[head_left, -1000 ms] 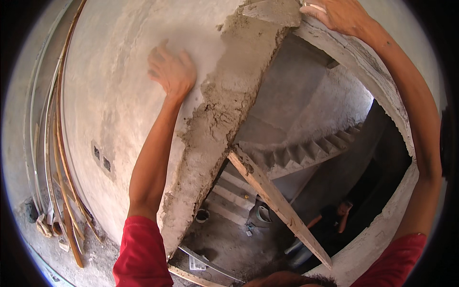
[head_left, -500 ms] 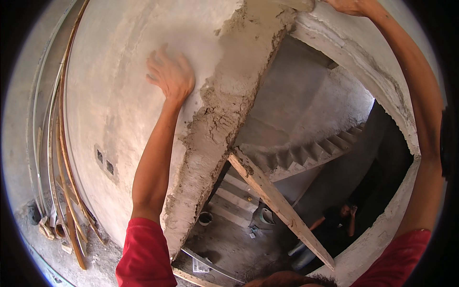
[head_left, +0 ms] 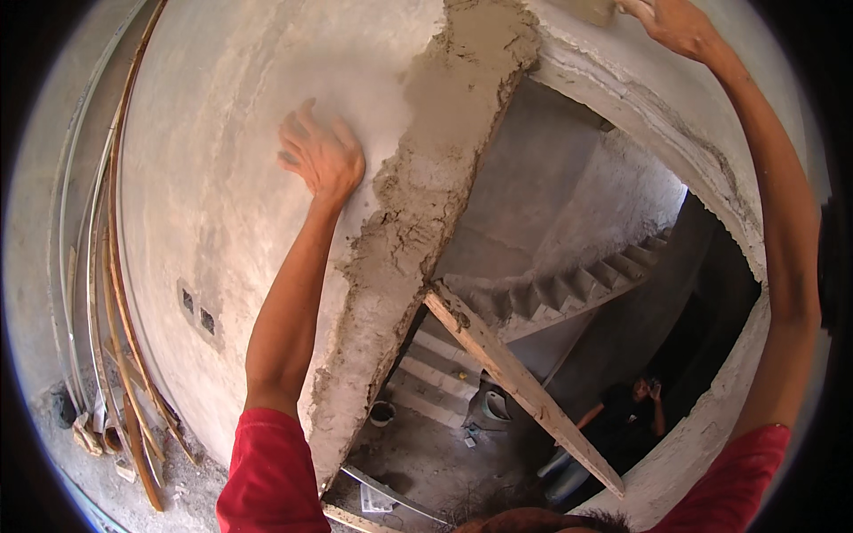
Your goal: The person scoops wet cement from a bucket using a trowel and applies it to a curved wall surface. They repeatedly smooth and level the plaster with the trowel, working along the wall's edge and around embedded fixtures.
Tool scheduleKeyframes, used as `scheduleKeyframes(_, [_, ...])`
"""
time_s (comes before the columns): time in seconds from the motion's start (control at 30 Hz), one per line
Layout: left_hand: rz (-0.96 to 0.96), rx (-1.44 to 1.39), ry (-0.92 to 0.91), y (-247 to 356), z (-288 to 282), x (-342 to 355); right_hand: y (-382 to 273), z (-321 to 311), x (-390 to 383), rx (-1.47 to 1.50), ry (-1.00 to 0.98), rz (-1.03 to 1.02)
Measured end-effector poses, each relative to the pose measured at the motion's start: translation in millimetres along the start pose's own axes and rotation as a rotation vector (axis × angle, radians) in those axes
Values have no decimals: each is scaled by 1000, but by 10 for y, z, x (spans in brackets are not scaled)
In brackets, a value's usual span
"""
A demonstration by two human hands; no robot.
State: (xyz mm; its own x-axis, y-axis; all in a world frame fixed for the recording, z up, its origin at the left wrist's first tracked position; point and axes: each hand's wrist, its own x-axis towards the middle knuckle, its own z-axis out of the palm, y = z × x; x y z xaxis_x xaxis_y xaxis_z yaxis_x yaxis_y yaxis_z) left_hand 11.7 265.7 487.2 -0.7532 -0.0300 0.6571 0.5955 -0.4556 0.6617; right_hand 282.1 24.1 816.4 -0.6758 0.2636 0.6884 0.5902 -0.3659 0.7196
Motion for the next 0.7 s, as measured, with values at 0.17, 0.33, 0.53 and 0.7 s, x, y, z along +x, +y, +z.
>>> scheduleKeyframes(0.17, [3,-11,-17,-22,-4,7,-714,-19,177,-5,-32,-98])
scheduleKeyframes(0.33, [47,-27,27,-31,9,-4,-672,-25,361,-58,-95,5])
scheduleKeyframes(0.53, [30,-23,17,-55,-25,-8,-356,-56,462,-187,-148,85])
scheduleKeyframes(0.7, [68,13,-2,-120,-42,45,42,51,141,-101,61,230])
